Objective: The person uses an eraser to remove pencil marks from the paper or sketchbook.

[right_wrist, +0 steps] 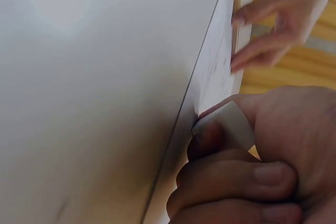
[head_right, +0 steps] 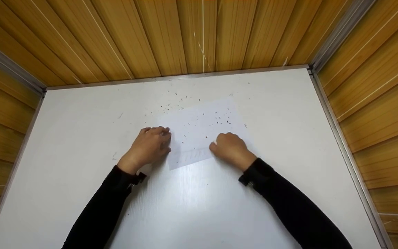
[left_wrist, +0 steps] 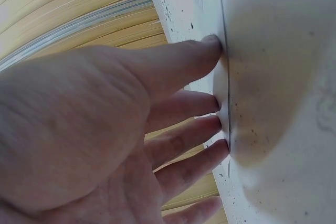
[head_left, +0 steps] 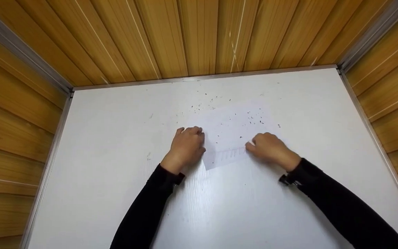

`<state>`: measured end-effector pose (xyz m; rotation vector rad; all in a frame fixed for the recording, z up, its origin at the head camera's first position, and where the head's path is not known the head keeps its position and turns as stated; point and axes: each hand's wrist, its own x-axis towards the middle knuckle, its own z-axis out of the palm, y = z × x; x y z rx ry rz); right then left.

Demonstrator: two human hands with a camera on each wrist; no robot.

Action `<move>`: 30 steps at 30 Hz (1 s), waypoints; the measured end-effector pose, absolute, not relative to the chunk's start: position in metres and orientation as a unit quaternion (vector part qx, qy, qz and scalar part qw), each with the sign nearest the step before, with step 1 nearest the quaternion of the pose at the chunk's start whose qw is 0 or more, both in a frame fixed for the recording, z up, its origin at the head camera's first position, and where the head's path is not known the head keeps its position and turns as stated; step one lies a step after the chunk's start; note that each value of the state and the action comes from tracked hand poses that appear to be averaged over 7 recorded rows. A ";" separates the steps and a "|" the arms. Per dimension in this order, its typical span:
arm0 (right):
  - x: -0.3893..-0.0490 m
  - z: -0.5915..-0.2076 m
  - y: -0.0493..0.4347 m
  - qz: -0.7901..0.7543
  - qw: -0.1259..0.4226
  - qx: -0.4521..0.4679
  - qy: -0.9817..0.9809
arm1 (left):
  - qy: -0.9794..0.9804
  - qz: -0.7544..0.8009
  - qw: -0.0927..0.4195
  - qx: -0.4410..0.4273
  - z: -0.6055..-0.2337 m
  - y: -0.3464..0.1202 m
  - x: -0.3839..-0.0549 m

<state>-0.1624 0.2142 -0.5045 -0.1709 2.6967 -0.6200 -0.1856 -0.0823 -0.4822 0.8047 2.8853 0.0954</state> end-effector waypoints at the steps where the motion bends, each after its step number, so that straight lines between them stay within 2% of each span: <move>1: -0.161 -0.505 0.222 -0.220 0.180 -0.053 0.957 | 0.960 0.031 0.071 0.269 -0.481 -0.083 -0.186; 4: -0.158 -0.506 0.233 -0.225 0.168 -0.047 0.959 | 0.959 0.033 0.069 0.272 -0.480 -0.087 -0.187; 8: -0.155 -0.505 0.222 -0.251 0.158 -0.049 0.954 | 0.958 0.053 0.068 0.275 -0.479 -0.091 -0.192; 17: -0.155 -0.497 0.142 -0.254 0.168 -0.122 0.945 | 0.944 0.125 0.059 0.299 -0.482 -0.080 -0.205; 22: -0.160 -0.504 0.107 -0.241 0.156 -0.154 0.946 | 0.947 0.113 0.032 0.299 -0.490 -0.078 -0.204; 26: -0.164 -0.508 0.113 -0.236 0.156 -0.138 0.949 | 0.949 0.097 0.026 0.300 -0.492 -0.079 -0.200; 30: -0.167 -0.509 0.148 -0.239 0.153 -0.103 0.953 | 0.952 0.077 0.039 0.294 -0.490 -0.081 -0.197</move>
